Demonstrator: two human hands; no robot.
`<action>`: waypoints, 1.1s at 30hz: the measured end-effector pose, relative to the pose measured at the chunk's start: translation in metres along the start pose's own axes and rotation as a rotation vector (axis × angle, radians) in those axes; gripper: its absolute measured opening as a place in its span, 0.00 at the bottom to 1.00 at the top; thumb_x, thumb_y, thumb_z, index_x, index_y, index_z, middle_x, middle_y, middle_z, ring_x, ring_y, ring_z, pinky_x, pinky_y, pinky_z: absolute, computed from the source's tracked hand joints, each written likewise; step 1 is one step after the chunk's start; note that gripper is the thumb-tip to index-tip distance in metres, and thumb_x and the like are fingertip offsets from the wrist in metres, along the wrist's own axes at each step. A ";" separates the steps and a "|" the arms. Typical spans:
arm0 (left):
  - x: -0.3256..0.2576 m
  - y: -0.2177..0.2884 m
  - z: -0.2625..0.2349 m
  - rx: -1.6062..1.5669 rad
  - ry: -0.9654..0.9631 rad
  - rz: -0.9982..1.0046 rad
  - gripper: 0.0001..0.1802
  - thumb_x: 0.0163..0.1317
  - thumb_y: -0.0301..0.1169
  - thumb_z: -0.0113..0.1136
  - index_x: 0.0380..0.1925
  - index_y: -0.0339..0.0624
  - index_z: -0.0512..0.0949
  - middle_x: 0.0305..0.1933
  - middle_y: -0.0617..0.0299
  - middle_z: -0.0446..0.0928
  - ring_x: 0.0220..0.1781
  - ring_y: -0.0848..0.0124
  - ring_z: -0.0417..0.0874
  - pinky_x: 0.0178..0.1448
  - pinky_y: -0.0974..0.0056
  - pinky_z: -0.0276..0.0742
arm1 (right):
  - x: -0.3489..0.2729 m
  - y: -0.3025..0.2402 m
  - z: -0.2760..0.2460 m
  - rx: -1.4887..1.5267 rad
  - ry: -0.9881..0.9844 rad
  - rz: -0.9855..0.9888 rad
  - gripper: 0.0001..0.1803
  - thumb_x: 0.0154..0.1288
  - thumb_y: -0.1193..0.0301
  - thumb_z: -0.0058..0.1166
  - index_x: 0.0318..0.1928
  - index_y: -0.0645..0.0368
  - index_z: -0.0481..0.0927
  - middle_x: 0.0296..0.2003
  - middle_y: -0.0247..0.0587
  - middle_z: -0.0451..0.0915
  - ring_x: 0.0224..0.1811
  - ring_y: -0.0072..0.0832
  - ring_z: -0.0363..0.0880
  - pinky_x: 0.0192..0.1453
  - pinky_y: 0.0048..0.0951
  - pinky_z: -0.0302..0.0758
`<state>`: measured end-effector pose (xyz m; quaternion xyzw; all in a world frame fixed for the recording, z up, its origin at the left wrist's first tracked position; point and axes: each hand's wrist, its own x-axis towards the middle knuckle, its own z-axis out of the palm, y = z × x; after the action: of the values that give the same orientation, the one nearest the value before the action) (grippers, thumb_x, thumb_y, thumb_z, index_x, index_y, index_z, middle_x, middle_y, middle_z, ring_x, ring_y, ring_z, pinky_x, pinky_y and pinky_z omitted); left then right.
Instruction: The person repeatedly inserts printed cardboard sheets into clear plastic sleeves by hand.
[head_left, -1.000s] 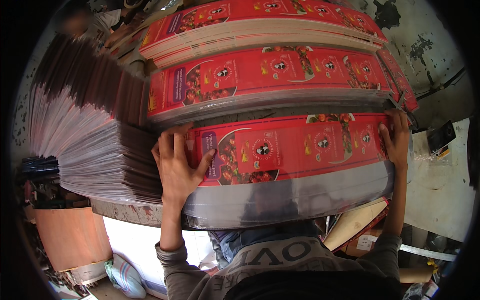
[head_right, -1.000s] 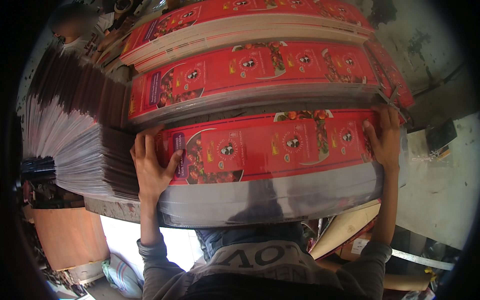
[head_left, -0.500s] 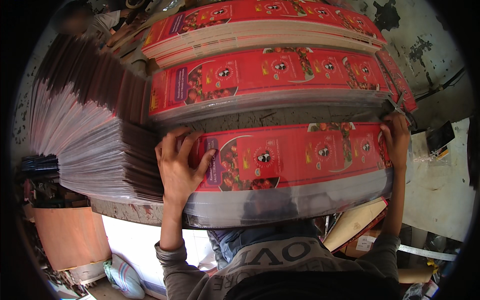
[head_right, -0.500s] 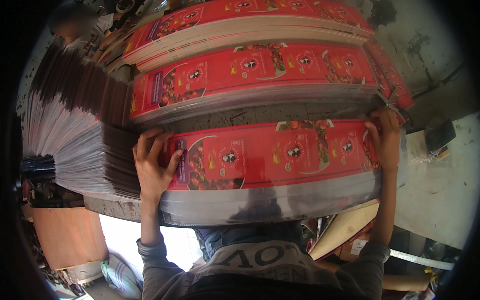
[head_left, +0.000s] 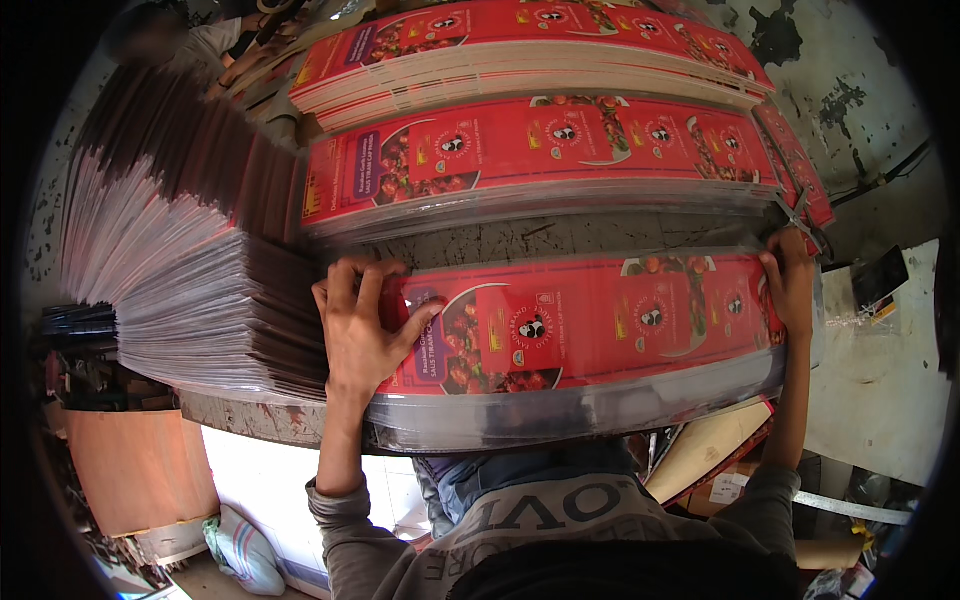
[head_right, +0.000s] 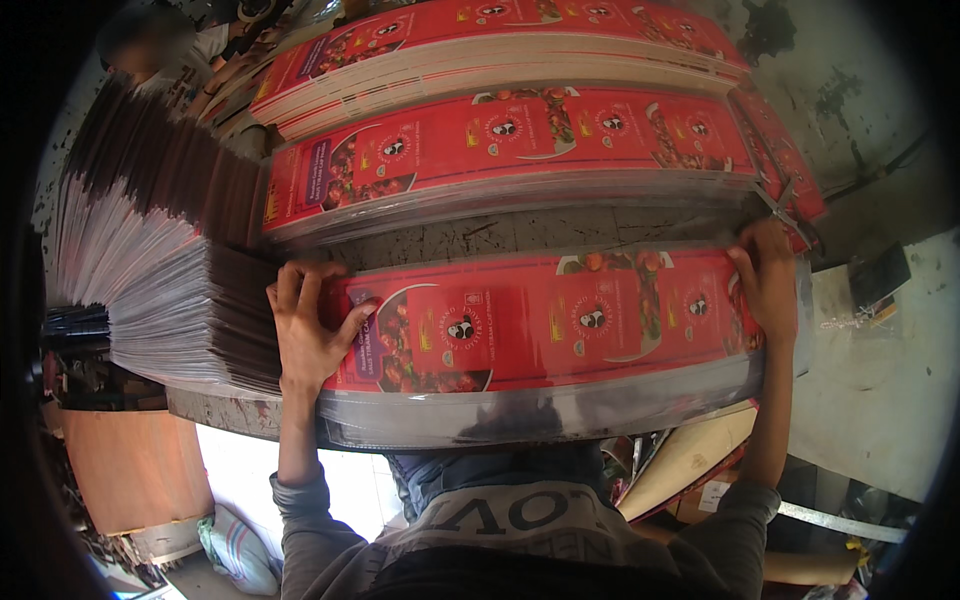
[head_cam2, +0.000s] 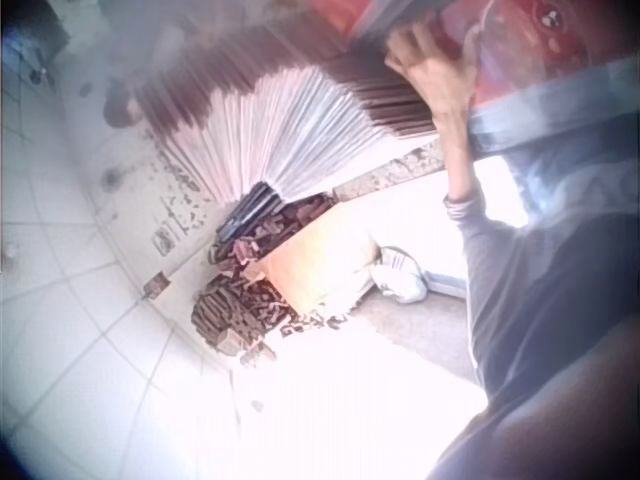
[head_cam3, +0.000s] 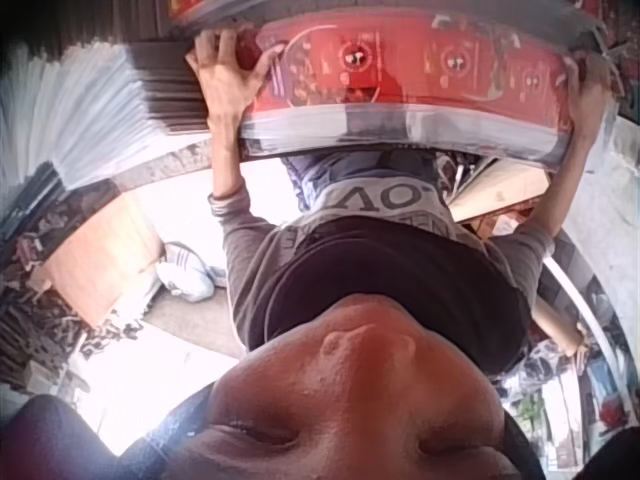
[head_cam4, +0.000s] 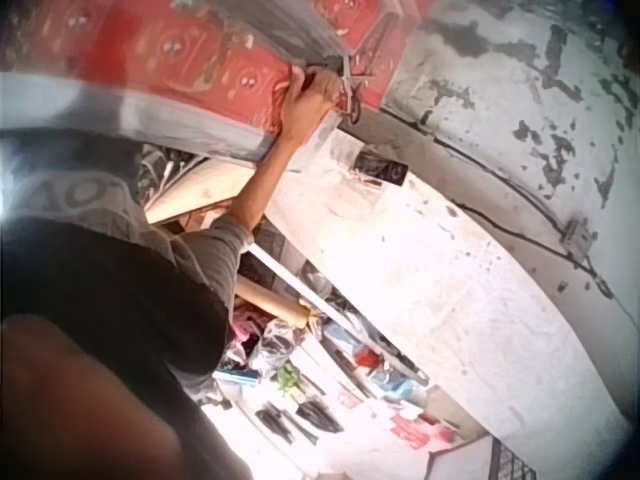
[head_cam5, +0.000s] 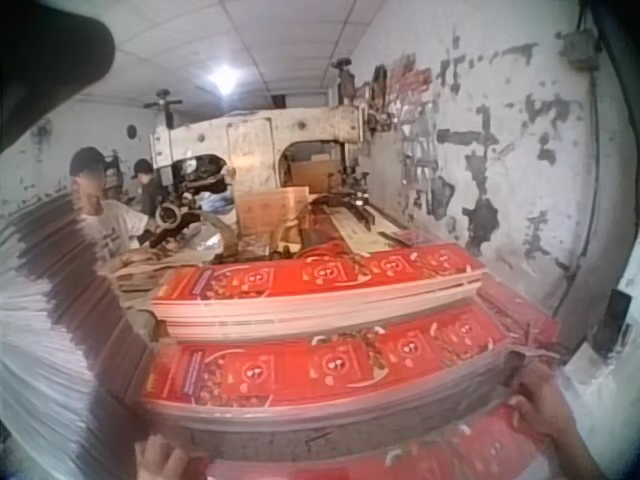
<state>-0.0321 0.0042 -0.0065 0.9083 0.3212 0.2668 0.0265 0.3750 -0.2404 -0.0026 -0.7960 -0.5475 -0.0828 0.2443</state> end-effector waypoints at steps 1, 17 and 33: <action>0.000 0.000 0.000 -0.005 -0.001 -0.003 0.25 0.41 0.47 0.71 0.37 0.45 0.78 0.36 0.61 0.69 0.40 0.65 0.71 0.47 0.59 0.61 | 0.000 0.000 0.000 0.002 -0.017 0.018 0.12 0.56 0.70 0.55 0.33 0.65 0.69 0.29 0.48 0.68 0.33 0.43 0.68 0.38 0.37 0.65; 0.001 -0.003 0.002 -0.145 -0.006 -0.044 0.15 0.49 0.37 0.66 0.29 0.42 0.71 0.30 0.60 0.69 0.36 0.62 0.71 0.47 0.59 0.59 | -0.001 -0.006 -0.001 0.101 0.031 -0.102 0.12 0.52 0.75 0.58 0.28 0.66 0.67 0.25 0.43 0.62 0.27 0.37 0.62 0.32 0.33 0.62; 0.002 0.002 -0.014 0.023 0.232 0.078 0.09 0.54 0.33 0.62 0.26 0.43 0.71 0.27 0.65 0.71 0.32 0.65 0.71 0.48 0.60 0.56 | 0.004 -0.016 -0.012 0.075 0.200 -0.177 0.10 0.59 0.75 0.52 0.26 0.66 0.67 0.23 0.47 0.64 0.24 0.41 0.63 0.30 0.34 0.62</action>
<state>-0.0367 0.0016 0.0069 0.8834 0.2897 0.3670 -0.0318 0.3634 -0.2382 0.0139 -0.7227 -0.5912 -0.1624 0.3191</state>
